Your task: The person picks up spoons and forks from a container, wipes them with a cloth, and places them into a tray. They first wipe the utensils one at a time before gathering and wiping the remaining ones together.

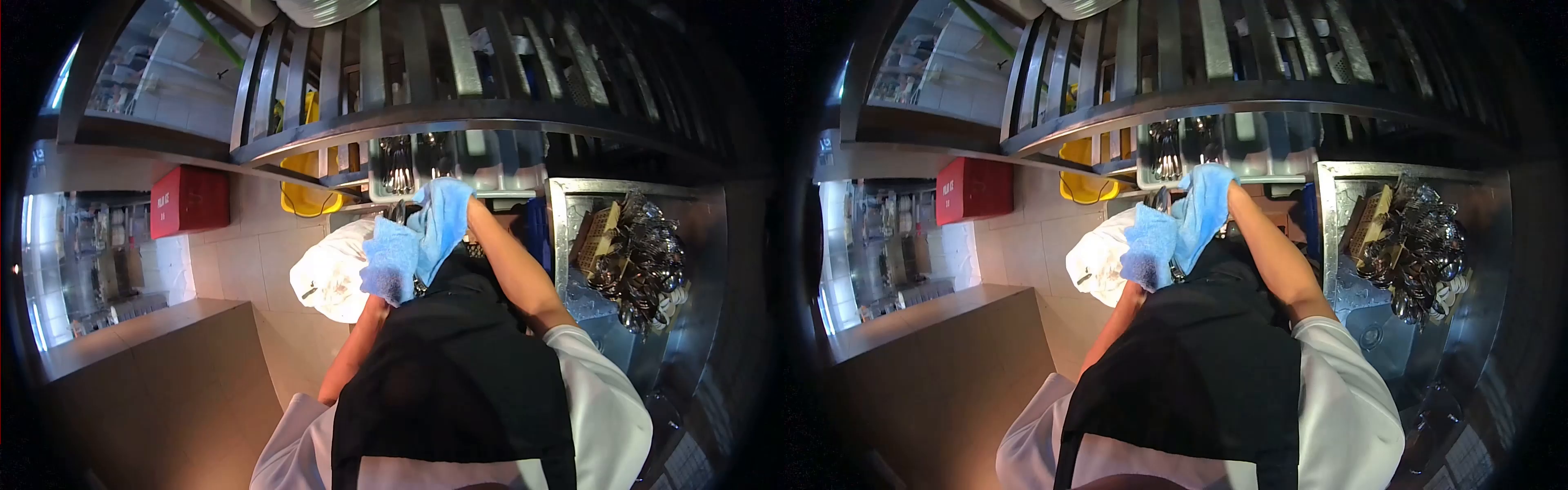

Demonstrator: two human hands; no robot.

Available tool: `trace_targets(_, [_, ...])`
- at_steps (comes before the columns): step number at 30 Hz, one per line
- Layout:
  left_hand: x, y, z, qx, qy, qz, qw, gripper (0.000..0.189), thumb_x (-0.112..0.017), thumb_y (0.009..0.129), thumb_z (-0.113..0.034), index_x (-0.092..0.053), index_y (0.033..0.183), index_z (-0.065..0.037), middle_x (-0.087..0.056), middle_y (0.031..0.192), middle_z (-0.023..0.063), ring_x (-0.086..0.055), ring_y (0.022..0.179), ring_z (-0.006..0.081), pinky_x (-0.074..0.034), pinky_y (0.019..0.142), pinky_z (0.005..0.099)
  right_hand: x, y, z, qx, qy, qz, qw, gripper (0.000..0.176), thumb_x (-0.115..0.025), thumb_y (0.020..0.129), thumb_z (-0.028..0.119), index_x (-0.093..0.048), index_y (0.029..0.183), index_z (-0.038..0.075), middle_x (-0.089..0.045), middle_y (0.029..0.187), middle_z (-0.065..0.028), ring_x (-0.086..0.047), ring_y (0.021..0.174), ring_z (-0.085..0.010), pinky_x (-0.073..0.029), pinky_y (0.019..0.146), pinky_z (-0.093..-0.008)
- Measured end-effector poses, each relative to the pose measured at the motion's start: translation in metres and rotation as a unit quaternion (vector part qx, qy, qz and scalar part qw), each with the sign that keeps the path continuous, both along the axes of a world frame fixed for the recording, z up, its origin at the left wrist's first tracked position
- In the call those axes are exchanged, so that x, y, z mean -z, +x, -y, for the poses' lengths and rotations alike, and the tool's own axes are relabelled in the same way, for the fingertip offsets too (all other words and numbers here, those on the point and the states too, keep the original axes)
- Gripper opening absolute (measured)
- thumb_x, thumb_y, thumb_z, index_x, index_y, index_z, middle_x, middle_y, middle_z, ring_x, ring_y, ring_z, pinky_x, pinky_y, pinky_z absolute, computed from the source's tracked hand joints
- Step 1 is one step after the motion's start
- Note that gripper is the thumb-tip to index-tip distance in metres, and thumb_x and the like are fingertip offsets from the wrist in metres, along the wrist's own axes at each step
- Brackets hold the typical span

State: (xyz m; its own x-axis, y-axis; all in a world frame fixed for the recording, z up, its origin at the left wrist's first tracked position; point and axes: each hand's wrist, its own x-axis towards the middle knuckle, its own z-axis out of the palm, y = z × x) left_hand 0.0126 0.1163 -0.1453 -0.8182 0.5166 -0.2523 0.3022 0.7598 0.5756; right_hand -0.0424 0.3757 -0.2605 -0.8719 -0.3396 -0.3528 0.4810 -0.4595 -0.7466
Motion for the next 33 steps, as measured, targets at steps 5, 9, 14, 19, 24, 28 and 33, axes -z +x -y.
trace_targets(5, [-0.038, 0.006, 0.000, -0.171, 0.018, 0.101, 0.980, 0.048, -0.059, 0.101, -0.047, -0.064, 0.134, -0.012, -0.070, 0.126, 0.0194, -0.068, 0.114, 0.0323, -0.054, 0.092, 0.0417, -0.080, 0.024, 0.034, 0.062, 0.122, 0.115, 0.984, 0.011, -0.061, 0.089, 0.010, -0.069, 0.089, 0.002, -0.067, 0.076, -0.0118, -0.069, 0.068, -0.0269, -0.057, 0.060, -0.0411])
trace_targets(9, [-0.106, -0.013, -0.044, -0.066, -0.168, 0.167, 0.969, 0.047, -0.058, 0.102, -0.042, -0.062, 0.136, -0.008, -0.071, 0.124, 0.0174, -0.069, 0.114, 0.0327, -0.055, 0.093, 0.0443, -0.122, 0.029, 0.044, -0.011, 0.638, -0.250, 0.728, 0.011, -0.062, 0.084, 0.010, -0.067, 0.086, 0.001, -0.069, 0.084, -0.0207, -0.072, 0.074, -0.0366, -0.058, 0.059, -0.0453])
trace_targets(14, [-0.078, -0.020, -0.046, 0.124, -0.147, -0.063, 0.979, 0.045, -0.059, 0.100, -0.038, -0.064, 0.133, -0.008, -0.071, 0.122, 0.0174, -0.068, 0.113, 0.0331, -0.054, 0.092, 0.0454, -0.134, 0.031, 0.039, 0.070, 0.767, -0.262, 0.582, 0.013, -0.062, 0.087, 0.012, -0.069, 0.090, 0.002, -0.068, 0.079, -0.0220, -0.073, 0.073, -0.0326, -0.059, 0.059, -0.0474])
trace_targets(19, [-0.068, -0.032, -0.052, 0.181, -0.138, -0.114, 0.967, 0.042, -0.059, 0.097, -0.034, -0.065, 0.129, -0.008, -0.071, 0.120, 0.0175, -0.068, 0.111, 0.0335, -0.053, 0.091, 0.0465, -0.128, 0.033, 0.035, 0.029, 0.802, -0.229, 0.552, 0.018, -0.060, 0.088, 0.017, -0.067, 0.091, 0.001, -0.067, 0.072, -0.0167, -0.072, 0.069, -0.0285, -0.057, 0.057, -0.0436])
trace_targets(24, [-0.066, -0.030, -0.049, 0.197, -0.140, -0.130, 0.962, 0.039, -0.060, 0.095, -0.030, -0.066, 0.126, -0.007, -0.071, 0.118, 0.0176, -0.067, 0.110, 0.0339, -0.052, 0.091, 0.0476, -0.157, 0.027, 0.021, 0.108, 0.775, -0.196, 0.591, 0.028, -0.054, 0.101, 0.027, -0.067, 0.093, 0.005, -0.066, 0.081, -0.0201, -0.071, 0.081, -0.0381, -0.057, 0.068, -0.0467])
trace_targets(28, [-0.063, -0.030, -0.048, 0.209, -0.143, -0.134, 0.958, 0.037, -0.060, 0.093, -0.027, -0.067, 0.124, -0.007, -0.071, 0.116, 0.0177, -0.067, 0.109, 0.0342, -0.051, 0.090, 0.0485, -0.143, 0.035, 0.030, 0.320, 0.629, -0.036, 0.707, 0.024, -0.056, 0.099, 0.024, -0.069, 0.094, 0.005, -0.068, 0.087, -0.0190, -0.071, 0.088, -0.0374, -0.056, 0.074, -0.0431])
trace_targets(33, [-0.061, -0.028, -0.046, 0.217, -0.146, -0.137, 0.955, 0.035, -0.061, 0.091, -0.023, -0.068, 0.121, -0.006, -0.070, 0.114, 0.0178, -0.066, 0.108, 0.0346, -0.051, 0.089, 0.0496, -0.129, 0.043, 0.011, 0.039, 0.558, -0.274, 0.782, 0.016, -0.066, 0.083, 0.018, -0.068, 0.081, 0.002, -0.068, 0.081, -0.0194, -0.070, 0.084, -0.0369, -0.055, 0.070, -0.0396])
